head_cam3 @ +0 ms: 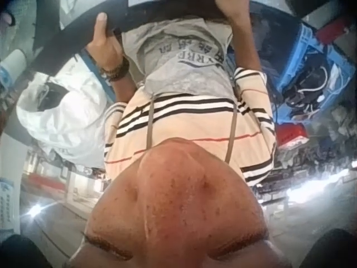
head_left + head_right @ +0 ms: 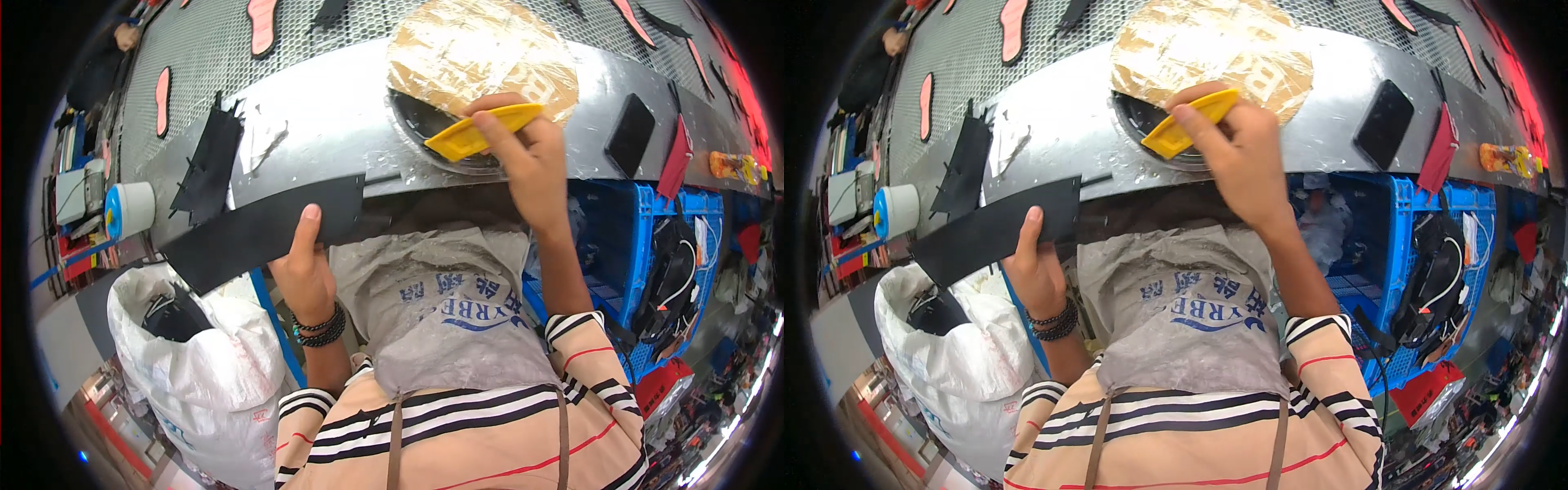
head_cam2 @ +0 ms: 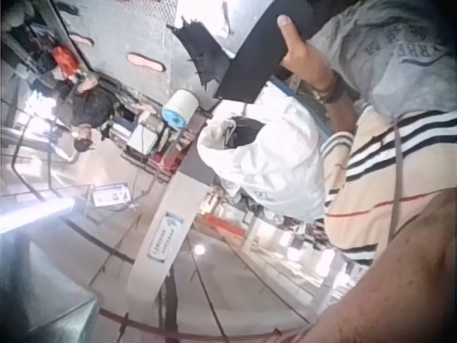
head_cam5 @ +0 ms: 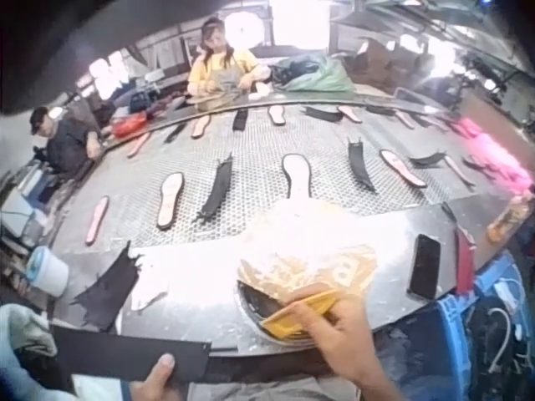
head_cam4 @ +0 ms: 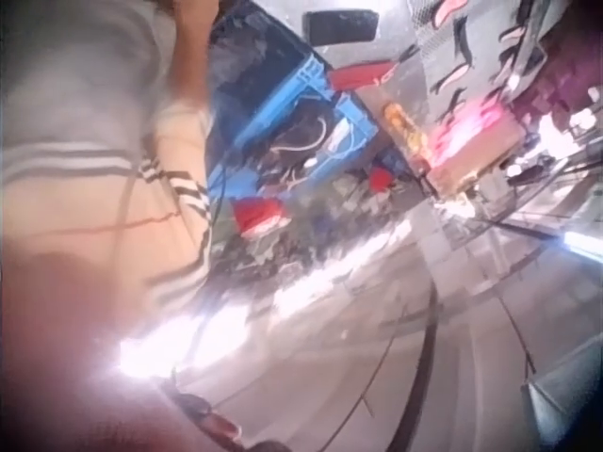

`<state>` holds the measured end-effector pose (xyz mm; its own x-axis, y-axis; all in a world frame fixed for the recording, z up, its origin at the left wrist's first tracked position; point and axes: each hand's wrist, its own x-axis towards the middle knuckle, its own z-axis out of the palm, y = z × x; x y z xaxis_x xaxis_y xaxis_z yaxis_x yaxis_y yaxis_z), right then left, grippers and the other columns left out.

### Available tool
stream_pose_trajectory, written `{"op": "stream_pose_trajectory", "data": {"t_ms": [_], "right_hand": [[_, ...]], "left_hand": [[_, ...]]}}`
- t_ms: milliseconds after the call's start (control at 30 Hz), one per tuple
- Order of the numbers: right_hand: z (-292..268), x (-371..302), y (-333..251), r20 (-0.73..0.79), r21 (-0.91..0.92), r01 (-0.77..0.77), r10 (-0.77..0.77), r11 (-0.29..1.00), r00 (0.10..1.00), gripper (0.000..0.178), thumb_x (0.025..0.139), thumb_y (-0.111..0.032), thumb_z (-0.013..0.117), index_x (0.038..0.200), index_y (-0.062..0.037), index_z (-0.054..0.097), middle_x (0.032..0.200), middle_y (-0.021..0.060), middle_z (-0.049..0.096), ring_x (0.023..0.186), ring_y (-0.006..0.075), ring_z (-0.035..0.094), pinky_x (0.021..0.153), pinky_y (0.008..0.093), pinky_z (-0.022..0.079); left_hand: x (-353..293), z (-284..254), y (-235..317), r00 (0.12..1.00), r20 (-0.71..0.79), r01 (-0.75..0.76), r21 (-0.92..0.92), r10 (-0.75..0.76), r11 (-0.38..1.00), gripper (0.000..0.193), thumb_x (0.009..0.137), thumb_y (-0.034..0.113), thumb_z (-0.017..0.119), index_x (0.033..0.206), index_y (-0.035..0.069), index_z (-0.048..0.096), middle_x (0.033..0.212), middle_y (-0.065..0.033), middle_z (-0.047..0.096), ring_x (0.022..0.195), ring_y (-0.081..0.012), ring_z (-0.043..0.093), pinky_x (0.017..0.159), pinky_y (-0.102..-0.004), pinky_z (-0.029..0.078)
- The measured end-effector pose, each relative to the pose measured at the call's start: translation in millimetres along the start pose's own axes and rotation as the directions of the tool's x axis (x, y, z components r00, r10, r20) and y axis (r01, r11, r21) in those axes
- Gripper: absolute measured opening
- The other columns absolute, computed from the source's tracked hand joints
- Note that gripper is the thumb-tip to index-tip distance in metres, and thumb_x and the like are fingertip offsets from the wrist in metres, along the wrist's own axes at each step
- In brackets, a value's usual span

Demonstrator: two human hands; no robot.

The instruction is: Applying glue to black shoe components using a yellow spreader tool.

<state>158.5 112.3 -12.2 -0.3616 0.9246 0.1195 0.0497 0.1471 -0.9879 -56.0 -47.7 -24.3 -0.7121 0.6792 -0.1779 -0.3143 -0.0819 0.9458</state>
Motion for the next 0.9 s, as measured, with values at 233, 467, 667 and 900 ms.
{"op": "stream_pose_trajectory", "data": {"t_ms": [233, 467, 667, 900], "right_hand": [[20.3, -14.3, -23.2, 0.044, 0.139, 0.191, -0.199, 0.972, 0.979, 0.014, 0.093, -0.009, 0.067, 0.102, 0.0013, 0.069, 0.096, 0.0081, 0.069, 0.084, 0.0148, 0.065, 0.073, 0.0267, 0.051], [31.3, -13.7, -24.1, 0.215, -0.134, 0.476, -0.443, 0.869, 0.870, 0.020, 0.079, -0.001, 0.075, 0.098, -0.0030, 0.071, 0.088, 0.0090, 0.068, 0.079, 0.0238, 0.063, 0.070, 0.0314, 0.050], [31.2, -17.4, -18.2, 0.385, -0.084, 0.585, -0.516, 0.807, 0.766, 0.026, 0.070, -0.004, 0.074, 0.095, -0.0071, 0.069, 0.088, 0.0049, 0.065, 0.081, 0.0231, 0.061, 0.067, 0.0327, 0.051], [17.5, -7.5, -32.0, 0.569, -0.083, 0.716, -0.557, 0.693, 0.605, 0.027, 0.067, -0.013, 0.074, 0.093, -0.0053, 0.071, 0.089, 0.0064, 0.067, 0.083, 0.0255, 0.063, 0.067, 0.0334, 0.053]], "left_hand": [[-0.6, -3.1, -8.3, 0.809, 0.394, -0.564, 0.731, 0.437, 0.385, 0.025, 0.092, 0.003, 0.066, 0.115, -0.006, 0.062, 0.098, -0.0119, 0.067, 0.092, -0.0227, 0.063, 0.090, -0.0375, 0.047], [0.9, 14.3, -1.0, 0.899, 0.273, -0.438, 0.587, 0.344, 0.681, 0.017, 0.091, 0.008, 0.069, 0.101, -0.001, 0.058, 0.091, -0.0045, 0.063, 0.081, -0.0115, 0.055, 0.077, -0.0279, 0.045], [-1.0, 11.1, -13.9, 0.917, 0.154, -0.377, 0.631, 0.367, 0.677, 0.014, 0.091, 0.009, 0.070, 0.093, -0.003, 0.065, 0.088, -0.0036, 0.065, 0.077, -0.0117, 0.056, 0.072, -0.0282, 0.046], [2.3, 29.7, -13.6, 0.989, -0.056, -0.111, 0.358, 0.140, 0.927, 0.012, 0.092, 0.008, 0.070, 0.093, -0.004, 0.068, 0.090, -0.0028, 0.066, 0.079, -0.0109, 0.059, 0.070, -0.0290, 0.048]]}}
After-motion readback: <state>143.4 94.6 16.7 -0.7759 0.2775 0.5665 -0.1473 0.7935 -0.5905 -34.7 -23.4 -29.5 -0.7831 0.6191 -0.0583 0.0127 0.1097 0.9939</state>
